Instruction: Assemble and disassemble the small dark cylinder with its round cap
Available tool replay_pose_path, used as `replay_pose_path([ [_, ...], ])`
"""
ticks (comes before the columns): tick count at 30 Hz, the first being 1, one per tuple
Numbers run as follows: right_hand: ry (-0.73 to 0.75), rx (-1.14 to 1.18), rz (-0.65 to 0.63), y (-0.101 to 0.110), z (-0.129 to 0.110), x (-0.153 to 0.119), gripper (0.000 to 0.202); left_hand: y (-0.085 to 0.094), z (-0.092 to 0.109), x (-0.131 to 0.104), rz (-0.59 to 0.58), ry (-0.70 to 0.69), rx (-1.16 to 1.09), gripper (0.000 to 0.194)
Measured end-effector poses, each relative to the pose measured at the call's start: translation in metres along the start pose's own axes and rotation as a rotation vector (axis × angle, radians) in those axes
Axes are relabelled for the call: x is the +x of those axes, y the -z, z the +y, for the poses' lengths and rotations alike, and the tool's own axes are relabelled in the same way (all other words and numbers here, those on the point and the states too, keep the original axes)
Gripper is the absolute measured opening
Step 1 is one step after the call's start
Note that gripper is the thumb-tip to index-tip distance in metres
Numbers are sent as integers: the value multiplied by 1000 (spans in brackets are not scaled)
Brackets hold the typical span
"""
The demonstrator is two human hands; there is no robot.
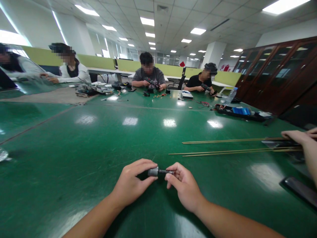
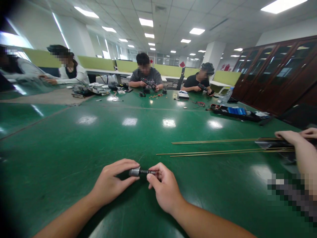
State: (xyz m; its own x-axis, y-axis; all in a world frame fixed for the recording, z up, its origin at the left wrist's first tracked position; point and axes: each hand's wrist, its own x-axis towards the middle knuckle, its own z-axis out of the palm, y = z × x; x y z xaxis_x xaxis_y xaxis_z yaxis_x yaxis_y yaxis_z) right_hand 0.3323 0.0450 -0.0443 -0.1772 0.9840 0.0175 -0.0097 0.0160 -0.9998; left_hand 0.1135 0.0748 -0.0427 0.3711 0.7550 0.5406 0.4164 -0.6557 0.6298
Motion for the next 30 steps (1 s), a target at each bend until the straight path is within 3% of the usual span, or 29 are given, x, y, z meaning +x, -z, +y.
replay_pose_path([
  [30,2,49,18,0,1,2,17,4,0,1,3,8,8,30],
])
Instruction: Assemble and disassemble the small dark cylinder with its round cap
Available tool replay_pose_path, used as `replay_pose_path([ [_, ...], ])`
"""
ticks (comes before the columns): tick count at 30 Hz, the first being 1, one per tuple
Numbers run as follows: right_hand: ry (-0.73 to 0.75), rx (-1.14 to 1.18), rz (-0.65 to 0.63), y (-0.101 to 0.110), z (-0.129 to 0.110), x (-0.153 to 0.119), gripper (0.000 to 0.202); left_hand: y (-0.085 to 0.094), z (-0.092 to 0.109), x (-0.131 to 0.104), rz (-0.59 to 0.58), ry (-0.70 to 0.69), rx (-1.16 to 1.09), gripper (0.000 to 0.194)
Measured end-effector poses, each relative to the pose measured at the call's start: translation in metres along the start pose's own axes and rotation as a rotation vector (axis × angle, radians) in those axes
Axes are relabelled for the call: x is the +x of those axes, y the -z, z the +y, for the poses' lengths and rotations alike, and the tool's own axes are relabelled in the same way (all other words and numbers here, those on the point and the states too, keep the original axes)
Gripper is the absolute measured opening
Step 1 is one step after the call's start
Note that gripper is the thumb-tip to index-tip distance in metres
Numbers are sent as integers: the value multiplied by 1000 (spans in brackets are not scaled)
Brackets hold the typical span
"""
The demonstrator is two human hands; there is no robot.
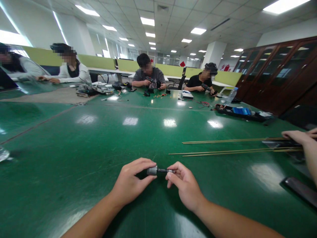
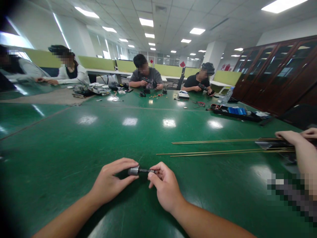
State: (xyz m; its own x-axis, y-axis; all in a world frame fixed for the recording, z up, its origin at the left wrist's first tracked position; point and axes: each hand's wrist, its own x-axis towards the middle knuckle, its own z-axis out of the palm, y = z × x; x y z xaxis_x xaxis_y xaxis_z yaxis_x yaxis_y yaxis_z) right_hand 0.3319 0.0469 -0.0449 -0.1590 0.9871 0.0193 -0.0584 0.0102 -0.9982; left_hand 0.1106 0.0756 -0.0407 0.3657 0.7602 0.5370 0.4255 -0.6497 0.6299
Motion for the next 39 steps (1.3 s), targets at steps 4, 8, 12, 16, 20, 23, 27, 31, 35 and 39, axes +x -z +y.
replay_pose_path([
  [4,-6,15,2,0,-2,-1,19,0,1,1,0,7,0,29],
  [8,-3,33,2,0,-2,0,19,0,0,1,4,6,3,30],
  [12,-7,39,3,1,-2,1,19,0,0,0,9,3,6,30],
  [16,-11,42,9,1,-2,0,19,0,0,1,11,8,9,30],
  [20,-16,54,14,2,-3,0,20,0,0,1,13,7,6,30],
  [23,-17,61,15,2,-4,0,20,1,1,1,11,6,3,30],
  [27,-24,66,19,1,-3,0,21,3,-1,2,4,5,-2,30],
  [31,-23,66,18,0,-1,0,20,4,-2,2,-2,1,-3,29],
  [35,-18,73,23,1,0,0,20,4,-2,1,5,0,-1,30],
  [39,-16,90,22,2,1,0,21,4,-2,2,13,-2,0,29],
])
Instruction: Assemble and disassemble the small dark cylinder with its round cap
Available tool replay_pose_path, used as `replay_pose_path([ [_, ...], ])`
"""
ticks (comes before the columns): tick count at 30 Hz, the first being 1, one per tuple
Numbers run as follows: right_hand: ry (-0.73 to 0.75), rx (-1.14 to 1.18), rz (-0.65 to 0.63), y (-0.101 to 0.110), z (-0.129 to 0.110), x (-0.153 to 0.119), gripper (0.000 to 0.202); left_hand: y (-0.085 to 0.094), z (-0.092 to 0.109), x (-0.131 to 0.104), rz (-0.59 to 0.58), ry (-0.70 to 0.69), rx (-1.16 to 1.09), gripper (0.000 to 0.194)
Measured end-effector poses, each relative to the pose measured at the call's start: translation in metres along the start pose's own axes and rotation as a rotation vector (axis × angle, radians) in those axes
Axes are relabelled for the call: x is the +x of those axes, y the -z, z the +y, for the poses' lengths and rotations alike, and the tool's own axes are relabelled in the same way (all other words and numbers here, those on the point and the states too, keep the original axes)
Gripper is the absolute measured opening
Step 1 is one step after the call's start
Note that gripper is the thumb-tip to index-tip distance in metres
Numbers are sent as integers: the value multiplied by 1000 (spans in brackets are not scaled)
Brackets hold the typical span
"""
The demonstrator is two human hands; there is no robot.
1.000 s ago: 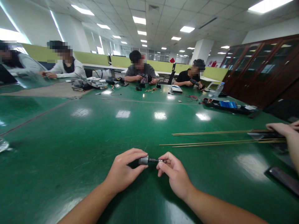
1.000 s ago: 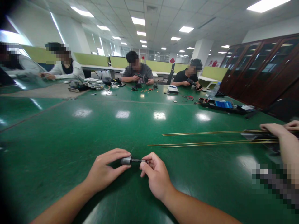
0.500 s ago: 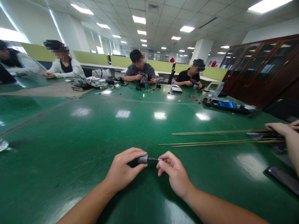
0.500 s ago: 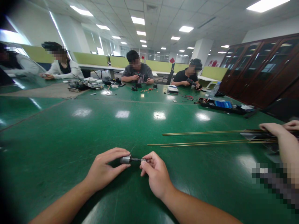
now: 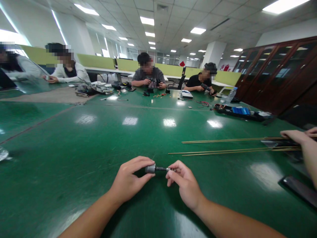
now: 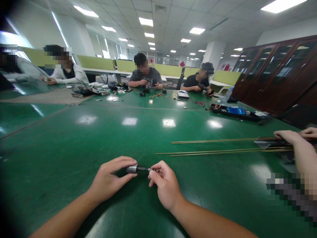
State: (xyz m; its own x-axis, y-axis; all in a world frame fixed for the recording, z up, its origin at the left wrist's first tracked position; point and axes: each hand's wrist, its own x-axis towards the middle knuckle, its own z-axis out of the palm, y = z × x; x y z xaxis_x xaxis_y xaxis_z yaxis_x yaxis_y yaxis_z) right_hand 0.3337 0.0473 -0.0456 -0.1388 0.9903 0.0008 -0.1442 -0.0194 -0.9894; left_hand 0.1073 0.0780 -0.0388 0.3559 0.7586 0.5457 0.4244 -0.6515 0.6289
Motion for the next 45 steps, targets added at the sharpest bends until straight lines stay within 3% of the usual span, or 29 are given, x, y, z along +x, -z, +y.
replay_pose_path([
  [34,17,45,7,1,3,1,17,4,-4,2,-2,20,-1,28],
  [37,42,79,24,-1,2,0,18,7,-8,2,67,106,57,29],
  [40,39,118,34,-2,0,-1,30,9,-16,5,215,311,48,37],
  [45,-27,103,2,-4,-1,-4,49,24,-30,14,422,572,-400,56],
])
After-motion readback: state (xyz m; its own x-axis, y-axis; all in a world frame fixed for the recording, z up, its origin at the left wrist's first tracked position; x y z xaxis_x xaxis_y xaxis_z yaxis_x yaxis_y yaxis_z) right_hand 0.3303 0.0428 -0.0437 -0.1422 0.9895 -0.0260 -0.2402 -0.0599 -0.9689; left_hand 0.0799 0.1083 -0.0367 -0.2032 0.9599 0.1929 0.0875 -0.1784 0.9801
